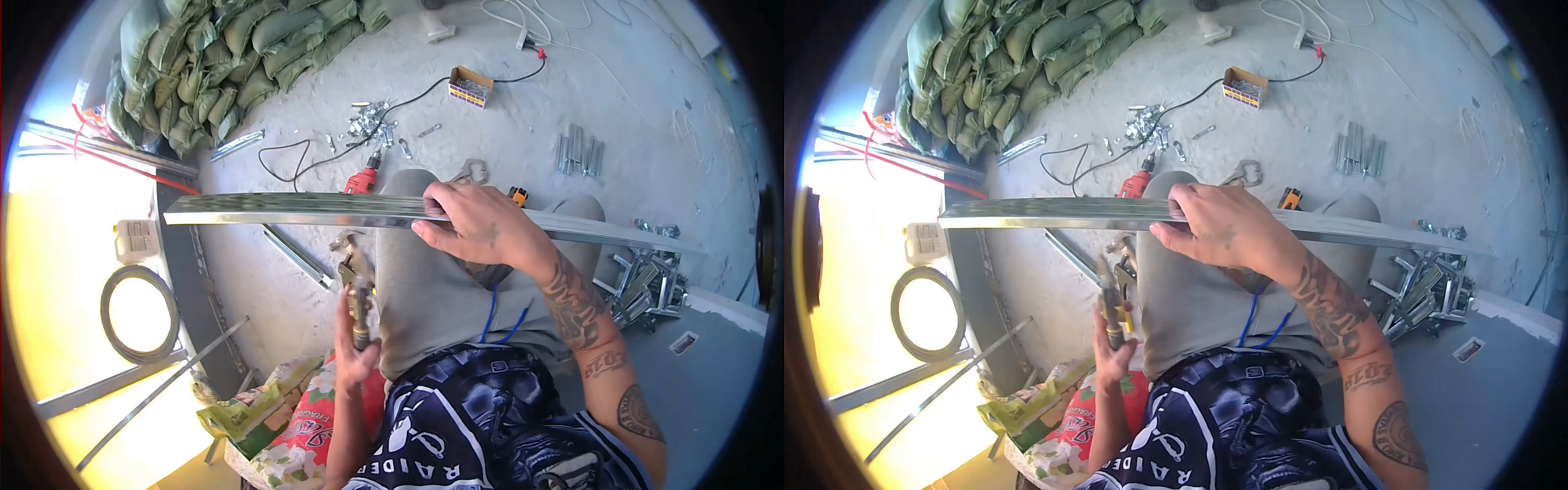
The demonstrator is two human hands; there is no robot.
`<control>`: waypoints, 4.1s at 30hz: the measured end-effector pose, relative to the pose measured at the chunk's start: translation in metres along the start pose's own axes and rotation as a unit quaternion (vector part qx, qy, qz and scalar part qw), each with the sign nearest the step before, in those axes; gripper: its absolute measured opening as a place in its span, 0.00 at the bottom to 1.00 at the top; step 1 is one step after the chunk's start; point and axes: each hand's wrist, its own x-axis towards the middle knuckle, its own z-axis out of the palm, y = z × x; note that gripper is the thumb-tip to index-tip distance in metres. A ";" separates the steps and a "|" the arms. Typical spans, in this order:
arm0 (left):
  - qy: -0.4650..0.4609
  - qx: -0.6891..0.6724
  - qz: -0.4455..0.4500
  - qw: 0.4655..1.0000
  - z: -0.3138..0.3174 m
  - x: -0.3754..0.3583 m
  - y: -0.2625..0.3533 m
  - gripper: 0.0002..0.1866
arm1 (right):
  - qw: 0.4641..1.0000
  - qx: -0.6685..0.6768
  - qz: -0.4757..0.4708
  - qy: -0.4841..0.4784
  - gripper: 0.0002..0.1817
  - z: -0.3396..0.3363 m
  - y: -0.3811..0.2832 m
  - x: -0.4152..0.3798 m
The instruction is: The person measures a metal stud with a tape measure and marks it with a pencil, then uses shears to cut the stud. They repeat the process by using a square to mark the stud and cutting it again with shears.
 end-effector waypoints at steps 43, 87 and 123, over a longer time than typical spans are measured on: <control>-0.095 0.058 0.020 0.994 0.021 -0.011 0.066 0.53 | 1.000 -0.009 -0.017 -0.011 0.27 -0.024 -0.031 -0.006; 0.030 0.153 -0.063 0.986 0.035 -0.018 0.074 0.35 | 0.999 -0.010 0.003 -0.048 0.29 -0.015 -0.034 0.002; 0.294 0.469 0.289 0.781 -0.054 0.017 0.046 0.37 | 0.993 -0.110 -0.045 0.001 0.31 0.043 0.012 0.007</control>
